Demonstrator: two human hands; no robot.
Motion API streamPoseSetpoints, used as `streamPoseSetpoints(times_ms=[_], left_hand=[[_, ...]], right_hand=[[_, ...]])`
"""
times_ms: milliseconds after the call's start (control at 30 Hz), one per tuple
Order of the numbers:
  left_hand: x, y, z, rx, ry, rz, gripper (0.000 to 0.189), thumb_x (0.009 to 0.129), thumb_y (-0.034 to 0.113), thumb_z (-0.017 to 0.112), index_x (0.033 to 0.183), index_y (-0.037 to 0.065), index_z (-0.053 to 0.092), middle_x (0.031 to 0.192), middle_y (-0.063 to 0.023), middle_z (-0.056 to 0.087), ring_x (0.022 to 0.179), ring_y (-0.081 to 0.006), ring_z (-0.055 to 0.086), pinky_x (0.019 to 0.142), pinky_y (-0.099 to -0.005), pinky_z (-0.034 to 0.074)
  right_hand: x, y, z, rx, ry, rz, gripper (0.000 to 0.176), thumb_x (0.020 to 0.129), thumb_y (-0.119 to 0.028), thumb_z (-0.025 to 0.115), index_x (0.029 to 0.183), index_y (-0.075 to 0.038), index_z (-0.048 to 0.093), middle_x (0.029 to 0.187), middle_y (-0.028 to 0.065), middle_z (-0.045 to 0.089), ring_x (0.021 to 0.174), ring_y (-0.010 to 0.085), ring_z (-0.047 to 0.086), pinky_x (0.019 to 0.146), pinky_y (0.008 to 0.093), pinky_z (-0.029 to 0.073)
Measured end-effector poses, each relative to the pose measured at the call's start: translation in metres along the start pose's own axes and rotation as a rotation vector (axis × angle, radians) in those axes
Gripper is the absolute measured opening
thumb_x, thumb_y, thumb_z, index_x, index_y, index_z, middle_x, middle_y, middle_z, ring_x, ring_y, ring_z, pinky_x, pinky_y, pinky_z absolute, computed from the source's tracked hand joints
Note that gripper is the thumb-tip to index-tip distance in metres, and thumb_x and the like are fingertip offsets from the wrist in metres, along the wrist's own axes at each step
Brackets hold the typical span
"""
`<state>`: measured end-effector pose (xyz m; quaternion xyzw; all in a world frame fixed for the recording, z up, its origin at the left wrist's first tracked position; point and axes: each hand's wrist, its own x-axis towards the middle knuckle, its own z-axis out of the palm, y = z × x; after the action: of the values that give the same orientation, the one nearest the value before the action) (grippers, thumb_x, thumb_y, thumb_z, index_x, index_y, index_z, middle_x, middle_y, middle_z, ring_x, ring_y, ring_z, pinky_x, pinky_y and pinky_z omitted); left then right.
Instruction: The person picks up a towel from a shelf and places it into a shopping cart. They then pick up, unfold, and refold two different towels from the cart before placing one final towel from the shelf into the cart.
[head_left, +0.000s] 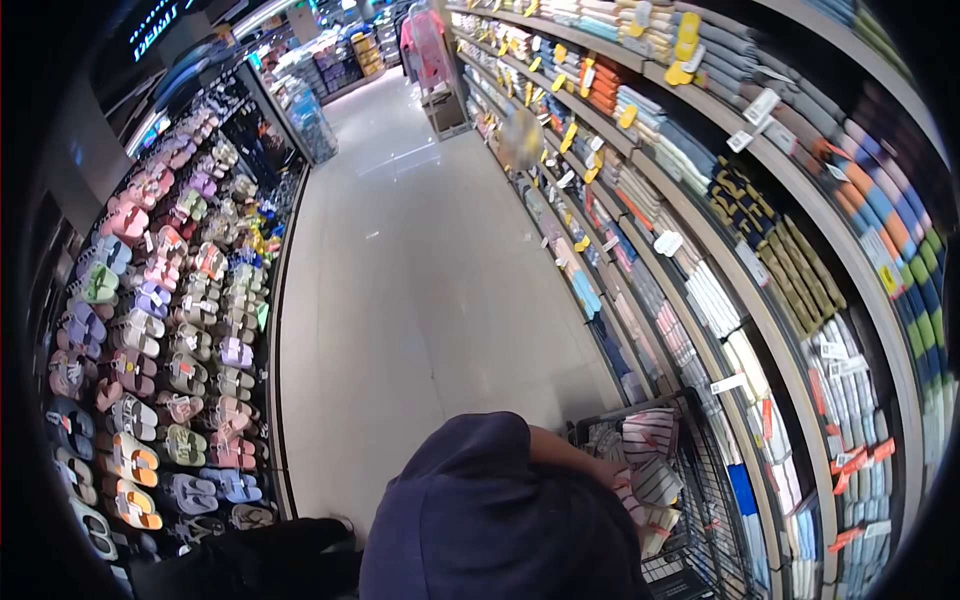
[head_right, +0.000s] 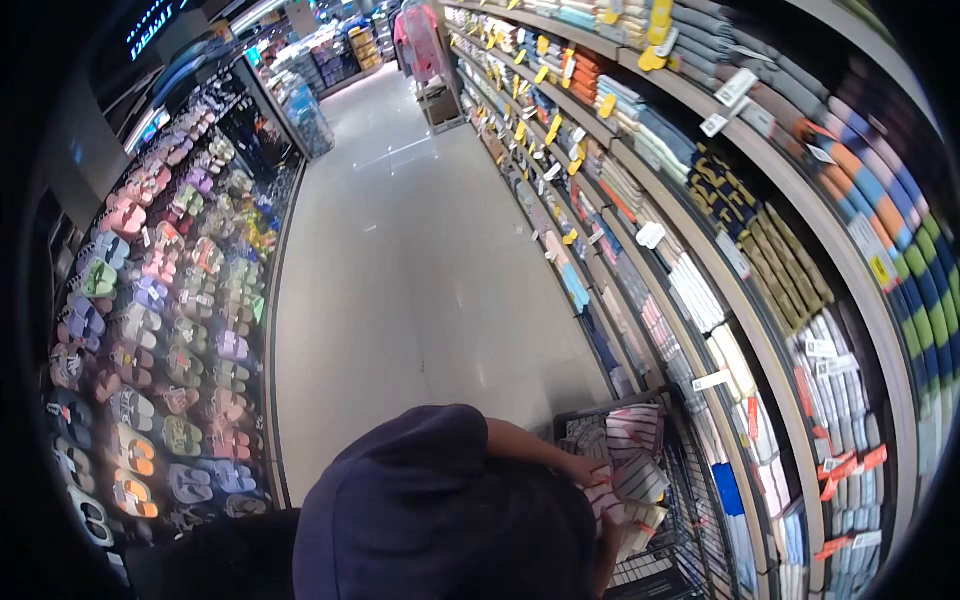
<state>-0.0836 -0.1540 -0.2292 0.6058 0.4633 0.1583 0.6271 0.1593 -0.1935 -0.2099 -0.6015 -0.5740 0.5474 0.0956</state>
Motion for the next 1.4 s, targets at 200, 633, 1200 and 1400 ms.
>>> streamPoseSetpoints(times_ms=[200, 633, 1200, 1400], left_hand=[[-0.004, 0.006, 0.005, 0.272, -0.025, -0.111, 0.076, 0.087, 0.047, 0.064, 0.145, 0.004, 0.040, 0.137, -0.0256, 0.053, 0.128, -0.0379, 0.051, 0.106, -0.0415, 0.041], [0.013, 0.041, 0.068, 0.499, -0.107, 0.551, 0.071, 0.068, 0.002, 0.067, 0.137, 0.005, 0.051, 0.139, -0.0260, 0.049, 0.131, -0.0413, 0.046, 0.107, -0.0430, 0.041], [0.008, 0.197, 0.045, -0.177, -0.281, 0.512, 0.031, 0.084, -0.008, 0.065, 0.114, 0.003, 0.065, 0.128, -0.0096, 0.058, 0.108, -0.0248, 0.064, 0.089, -0.0362, 0.055], [0.011, 0.219, 0.044, 0.085, -0.109, 0.572, 0.017, 0.085, -0.008, 0.066, 0.099, 0.001, 0.071, 0.124, -0.0089, 0.061, 0.098, -0.0210, 0.069, 0.079, -0.0296, 0.059]], right_hand=[[-0.024, 0.067, 0.014, -0.080, -0.005, 0.045, 0.068, 0.090, -0.029, 0.067, 0.142, 0.007, 0.042, 0.135, 0.0193, 0.055, 0.119, 0.0314, 0.055, 0.100, 0.0394, 0.043], [-0.088, 0.046, 0.005, 0.407, 0.391, -0.016, 0.053, 0.074, -0.018, 0.074, 0.120, 0.005, 0.062, 0.107, 0.0190, 0.069, 0.100, 0.0279, 0.066, 0.087, 0.0422, 0.051], [-0.188, -0.062, -0.063, 0.398, 0.527, -0.128, 0.055, 0.081, -0.016, 0.071, 0.133, -0.002, 0.057, 0.116, 0.0107, 0.067, 0.108, 0.0177, 0.060, 0.096, 0.0336, 0.046], [-0.194, -0.074, -0.059, 0.548, 0.530, -0.205, 0.057, 0.082, -0.015, 0.072, 0.134, 0.000, 0.055, 0.120, 0.0156, 0.067, 0.109, 0.0216, 0.062, 0.098, 0.0332, 0.046]])
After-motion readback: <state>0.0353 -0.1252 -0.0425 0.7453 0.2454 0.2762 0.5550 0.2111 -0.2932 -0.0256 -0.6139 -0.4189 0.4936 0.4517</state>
